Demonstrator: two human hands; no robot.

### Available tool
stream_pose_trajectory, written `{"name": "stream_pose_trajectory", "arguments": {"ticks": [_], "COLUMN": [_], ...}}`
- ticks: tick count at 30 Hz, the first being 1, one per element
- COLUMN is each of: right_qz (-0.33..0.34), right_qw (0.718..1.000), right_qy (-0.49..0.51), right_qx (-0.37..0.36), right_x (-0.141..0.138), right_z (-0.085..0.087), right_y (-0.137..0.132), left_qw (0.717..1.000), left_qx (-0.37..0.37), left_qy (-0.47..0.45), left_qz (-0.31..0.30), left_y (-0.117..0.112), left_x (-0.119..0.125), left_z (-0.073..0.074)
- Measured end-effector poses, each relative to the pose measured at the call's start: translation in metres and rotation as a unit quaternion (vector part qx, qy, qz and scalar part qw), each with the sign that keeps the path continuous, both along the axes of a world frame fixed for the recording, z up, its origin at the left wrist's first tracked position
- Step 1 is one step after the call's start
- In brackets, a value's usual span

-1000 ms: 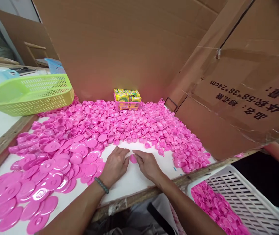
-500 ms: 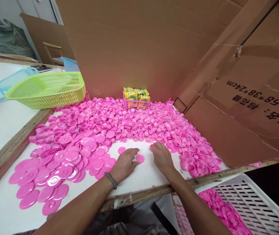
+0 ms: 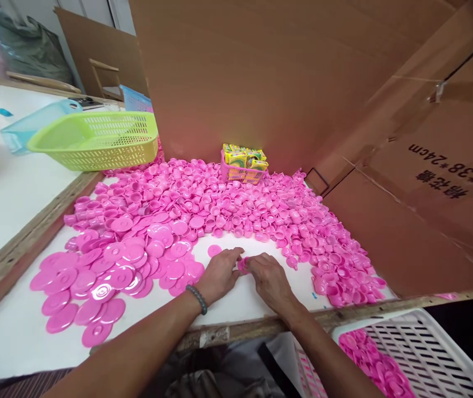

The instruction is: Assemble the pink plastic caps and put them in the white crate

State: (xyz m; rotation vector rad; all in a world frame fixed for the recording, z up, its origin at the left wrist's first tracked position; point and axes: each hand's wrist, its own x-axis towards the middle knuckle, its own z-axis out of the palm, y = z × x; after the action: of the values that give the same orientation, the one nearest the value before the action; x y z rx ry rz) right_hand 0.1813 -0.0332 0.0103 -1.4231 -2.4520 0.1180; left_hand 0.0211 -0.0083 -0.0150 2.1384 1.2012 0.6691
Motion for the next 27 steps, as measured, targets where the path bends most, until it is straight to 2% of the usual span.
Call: {"name": "stream_pose_trajectory", "arguments": {"ticks": [7, 12, 14, 17, 19, 21, 22, 23, 25, 27], "right_qz": [0.031, 0.044, 0.028, -0.041, -0.089, -0.125, -0.136, -0.14, -0.128, -0.085], "right_qw": [0.997, 0.993, 0.997, 0.992, 0.953, 0.899, 0.879, 0.871, 0.885, 0.918], "right_qy": [-0.067, -0.107, -0.069, 0.09, 0.226, 0.332, 0.364, 0.381, 0.373, 0.33], "right_qx": [0.024, 0.032, 0.013, -0.077, -0.179, -0.257, -0.276, -0.278, -0.247, -0.205], "right_x": [-0.001, -0.004, -0.003, 0.001, 0.003, 0.004, 0.005, 0.005, 0.005, 0.004], "right_z": [-0.007, -0.004, -0.002, -0.001, -0.002, -0.003, -0.003, -0.003, -0.002, 0.0], "right_y": [-0.002, -0.003, -0.001, 0.004, 0.005, 0.003, 0.0, -0.003, -0.011, -0.017], "left_qw": [1.0, 1.0, 0.999, 0.996, 0.988, 0.974, 0.967, 0.959, 0.943, 0.926], "left_qx": [-0.014, -0.024, -0.028, -0.048, -0.089, -0.143, -0.172, -0.199, -0.25, -0.29], "left_qy": [0.012, 0.001, -0.016, -0.071, -0.127, -0.173, -0.188, -0.2, -0.219, -0.237], "left_qz": [0.001, 0.003, -0.001, -0.011, -0.018, -0.018, -0.014, -0.005, 0.018, 0.041], "left_y": [0.0, 0.0, 0.001, 0.002, 0.003, 0.003, 0.004, 0.004, 0.006, 0.008], "left_x": [0.001, -0.001, -0.003, -0.006, -0.007, -0.008, -0.007, -0.007, -0.006, -0.005], "left_z": [0.003, 0.005, 0.007, 0.009, 0.011, 0.012, 0.012, 0.012, 0.01, 0.006]}}
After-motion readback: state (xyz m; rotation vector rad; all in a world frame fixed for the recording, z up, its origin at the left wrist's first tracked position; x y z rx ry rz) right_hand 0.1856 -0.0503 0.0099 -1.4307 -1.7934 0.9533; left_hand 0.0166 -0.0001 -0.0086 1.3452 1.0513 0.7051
